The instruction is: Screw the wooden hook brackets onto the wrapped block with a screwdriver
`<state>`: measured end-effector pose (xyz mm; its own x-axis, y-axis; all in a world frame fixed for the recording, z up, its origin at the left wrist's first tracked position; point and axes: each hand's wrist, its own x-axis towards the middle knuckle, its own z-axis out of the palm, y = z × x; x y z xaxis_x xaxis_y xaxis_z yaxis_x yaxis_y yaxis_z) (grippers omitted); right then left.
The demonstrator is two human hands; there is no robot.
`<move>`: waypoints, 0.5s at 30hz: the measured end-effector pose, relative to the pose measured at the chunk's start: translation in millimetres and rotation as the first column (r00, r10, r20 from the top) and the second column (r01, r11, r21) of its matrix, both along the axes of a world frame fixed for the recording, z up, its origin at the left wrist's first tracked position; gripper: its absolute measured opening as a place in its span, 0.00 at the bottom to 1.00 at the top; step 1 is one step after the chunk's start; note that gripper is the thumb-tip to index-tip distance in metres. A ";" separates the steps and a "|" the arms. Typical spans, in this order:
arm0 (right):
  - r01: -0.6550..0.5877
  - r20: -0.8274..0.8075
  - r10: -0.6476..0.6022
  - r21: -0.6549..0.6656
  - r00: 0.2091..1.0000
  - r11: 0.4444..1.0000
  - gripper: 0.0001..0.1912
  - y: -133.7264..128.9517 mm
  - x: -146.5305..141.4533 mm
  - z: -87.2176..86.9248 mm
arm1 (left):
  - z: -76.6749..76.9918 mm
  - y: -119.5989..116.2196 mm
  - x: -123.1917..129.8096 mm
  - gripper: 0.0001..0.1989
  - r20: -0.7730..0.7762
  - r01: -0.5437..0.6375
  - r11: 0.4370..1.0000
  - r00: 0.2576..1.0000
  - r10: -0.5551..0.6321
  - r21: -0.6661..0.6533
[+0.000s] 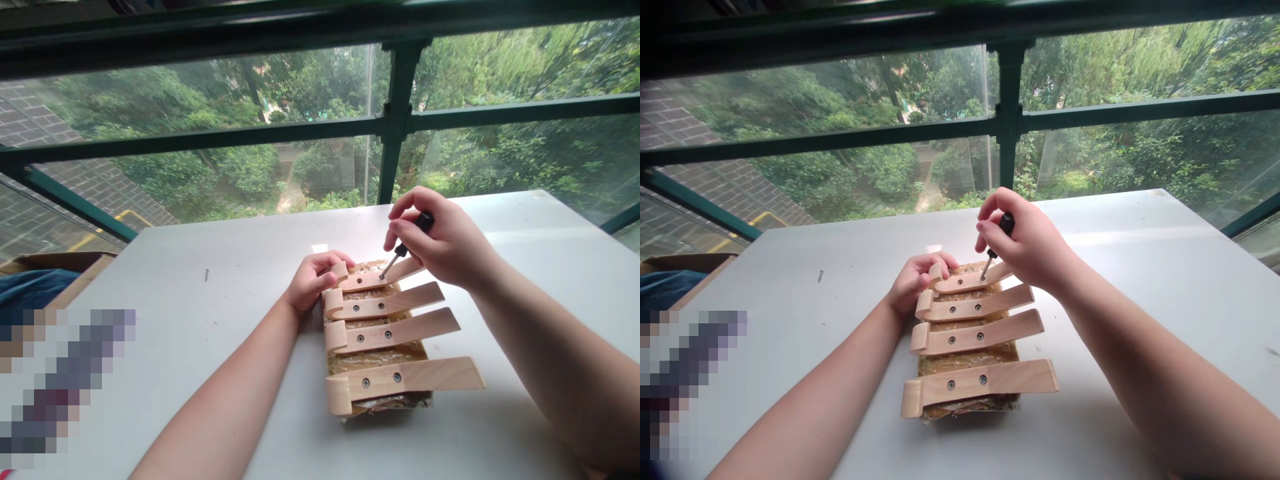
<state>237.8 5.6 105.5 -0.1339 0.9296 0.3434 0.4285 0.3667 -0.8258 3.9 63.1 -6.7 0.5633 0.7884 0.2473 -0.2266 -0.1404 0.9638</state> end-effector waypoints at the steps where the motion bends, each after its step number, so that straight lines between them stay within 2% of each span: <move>1: -0.024 -0.012 0.024 0.011 1.000 1.000 0.03 -1.0 -1.1 -0.3 | -0.1 0.1 -0.1 0.23 0.005 0.002 1.000 1.000 -0.002 0.002; 3: -0.067 -0.011 0.068 0.038 0.998 0.997 0.06 -2.9 -2.9 -0.7 | -0.5 0.2 -0.4 0.23 0.011 0.003 1.000 1.000 -0.003 0.002; 8: -0.173 -0.068 0.176 0.049 0.982 0.984 0.04 -4.8 -2.6 -2.2 | -1.3 0.3 -0.6 0.26 0.019 0.011 1.000 1.000 -0.011 0.007; 11: -0.283 -0.128 0.282 0.009 0.951 0.959 0.11 -4.8 1.1 -2.6 | -1.2 0.4 -0.3 0.28 0.016 0.006 1.000 1.000 -0.006 0.005; 15: -0.299 -0.081 0.296 -0.027 0.952 0.954 0.17 -4.4 7.9 0.4 | -0.9 0.5 -0.2 0.28 0.018 0.002 1.000 1.000 -0.002 0.000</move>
<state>245.7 1.3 105.9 -0.3820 0.8640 0.3280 0.2411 0.4358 -0.8672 3.8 63.6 -7.6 0.5600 0.7875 0.2573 -0.2445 -0.1397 0.9595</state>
